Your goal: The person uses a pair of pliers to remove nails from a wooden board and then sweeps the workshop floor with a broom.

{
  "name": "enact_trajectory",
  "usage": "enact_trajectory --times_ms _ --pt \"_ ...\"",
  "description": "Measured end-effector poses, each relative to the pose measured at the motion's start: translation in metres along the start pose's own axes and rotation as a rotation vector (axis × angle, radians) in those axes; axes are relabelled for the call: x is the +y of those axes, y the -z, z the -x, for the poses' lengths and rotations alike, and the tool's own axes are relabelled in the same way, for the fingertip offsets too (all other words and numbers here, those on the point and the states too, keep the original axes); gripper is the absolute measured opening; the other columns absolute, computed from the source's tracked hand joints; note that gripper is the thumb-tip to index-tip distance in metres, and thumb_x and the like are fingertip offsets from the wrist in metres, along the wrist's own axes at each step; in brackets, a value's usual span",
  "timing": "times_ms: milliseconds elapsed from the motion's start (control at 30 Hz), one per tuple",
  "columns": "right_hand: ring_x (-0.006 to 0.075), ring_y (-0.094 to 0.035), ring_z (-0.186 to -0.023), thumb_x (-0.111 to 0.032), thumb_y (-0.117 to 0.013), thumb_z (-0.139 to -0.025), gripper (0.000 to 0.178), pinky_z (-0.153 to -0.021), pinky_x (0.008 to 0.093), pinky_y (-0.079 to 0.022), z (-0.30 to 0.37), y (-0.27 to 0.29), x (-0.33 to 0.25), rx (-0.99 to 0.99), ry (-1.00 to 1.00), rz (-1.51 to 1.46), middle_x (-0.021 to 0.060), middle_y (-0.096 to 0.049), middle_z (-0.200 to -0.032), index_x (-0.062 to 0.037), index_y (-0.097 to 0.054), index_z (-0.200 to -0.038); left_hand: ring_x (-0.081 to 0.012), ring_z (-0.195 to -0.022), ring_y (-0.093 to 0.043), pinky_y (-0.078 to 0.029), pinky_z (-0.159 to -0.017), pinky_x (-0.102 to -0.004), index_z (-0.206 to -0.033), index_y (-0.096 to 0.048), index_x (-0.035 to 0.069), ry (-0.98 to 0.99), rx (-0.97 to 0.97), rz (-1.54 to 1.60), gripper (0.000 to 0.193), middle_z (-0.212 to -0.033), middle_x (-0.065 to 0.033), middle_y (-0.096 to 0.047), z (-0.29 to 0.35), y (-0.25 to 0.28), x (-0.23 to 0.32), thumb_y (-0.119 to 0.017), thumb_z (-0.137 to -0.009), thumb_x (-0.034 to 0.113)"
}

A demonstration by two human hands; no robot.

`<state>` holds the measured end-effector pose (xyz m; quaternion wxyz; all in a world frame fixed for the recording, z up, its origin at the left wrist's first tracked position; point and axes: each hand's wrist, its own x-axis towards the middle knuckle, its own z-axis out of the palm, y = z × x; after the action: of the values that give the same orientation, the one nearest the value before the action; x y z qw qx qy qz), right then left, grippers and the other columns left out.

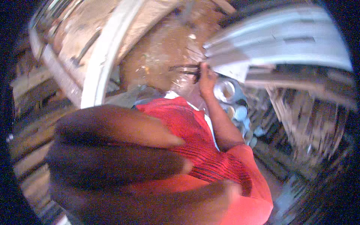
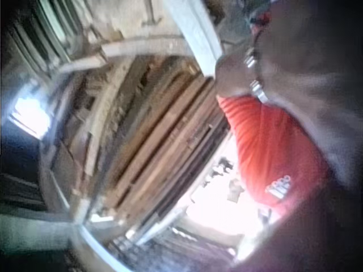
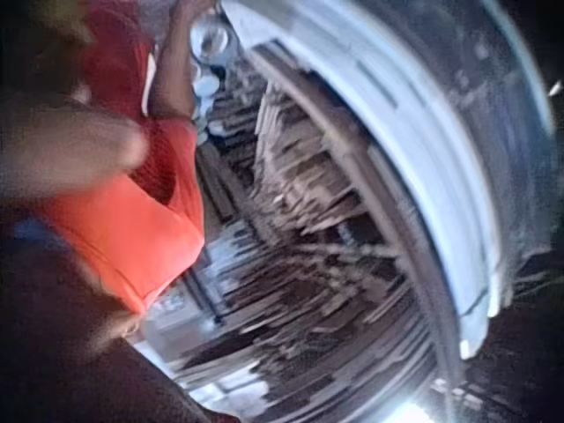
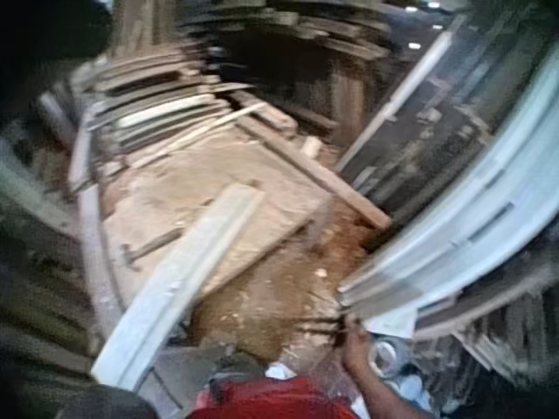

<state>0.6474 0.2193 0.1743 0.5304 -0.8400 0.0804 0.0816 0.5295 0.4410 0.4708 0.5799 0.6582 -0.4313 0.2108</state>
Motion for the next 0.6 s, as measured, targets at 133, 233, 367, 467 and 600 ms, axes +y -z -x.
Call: enact_trajectory --times_ms 133,233,367,467,600 --pt "0.016 -0.061 -0.064 -0.04 -0.052 -0.098 0.039 -0.054 0.0277 -0.05 -0.037 -0.06 -0.082 -0.258 -0.117 -0.613 0.0067 -0.062 -0.084 -0.0025 -0.059 -0.102 -0.0263 -0.094 -0.064 -0.048 -0.088 -0.0357 -0.112 -0.061 -0.004 0.076 0.171 -0.206 0.031 -0.102 -0.0148 -0.066 0.009 0.045 0.008 -0.062 -0.089 0.016" --pt "0.0178 -0.064 -0.07 -0.038 -0.054 -0.098 0.035 -0.056 0.03 -0.054 -0.076 -0.119 -0.103 -0.318 -0.065 -0.734 0.0088 -0.065 -0.091 -0.0041 -0.057 -0.107 -0.0258 -0.095 -0.064 -0.048 -0.089 -0.0354 -0.116 -0.06 -0.004 0.194 0.433 -0.473 0.033 -0.104 -0.0144 -0.066 0.032 0.086 0.017 -0.061 -0.089 0.016" --pt "0.0197 -0.066 -0.073 -0.036 -0.055 -0.097 0.032 -0.073 0.0338 -0.055 -0.093 -0.181 -0.154 -0.515 -0.036 -0.852 0.0108 -0.069 -0.097 -0.0059 -0.057 -0.109 -0.0252 -0.096 -0.064 -0.047 -0.091 -0.0351 -0.12 -0.059 -0.004 0.673 0.956 -0.925 0.037 -0.106 -0.0138 -0.066 0.103 0.134 0.024 -0.061 -0.09 0.017" --pt "0.0236 -0.067 -0.076 -0.029 -0.051 -0.1 0.028 -0.069 0.0395 -0.057 -0.112 -0.227 -0.186 -0.52 -0.017 -0.833 0.0143 -0.067 -0.101 -0.0038 -0.055 -0.109 -0.0207 -0.109 -0.06 -0.043 -0.099 -0.0328 -0.123 -0.059 -0.003 1.106 1.277 -0.945 0.035 -0.116 -0.0151 -0.065 0.202 0.161 0.038 -0.062 -0.093 0.016" --pt "0.0267 -0.067 -0.079 -0.027 -0.049 -0.1 0.026 -0.069 0.0443 -0.059 -0.145 -0.297 -0.221 -0.577 -0.075 -0.789 0.016 -0.065 -0.102 -0.0037 -0.052 -0.111 -0.0181 -0.098 -0.06 -0.046 -0.088 -0.029 -0.122 -0.057 -0.01 1.347 1.569 -1.065 0.045 -0.112 -0.0164 -0.066 0.345 0.135 0.07 -0.067 -0.088 0.019"
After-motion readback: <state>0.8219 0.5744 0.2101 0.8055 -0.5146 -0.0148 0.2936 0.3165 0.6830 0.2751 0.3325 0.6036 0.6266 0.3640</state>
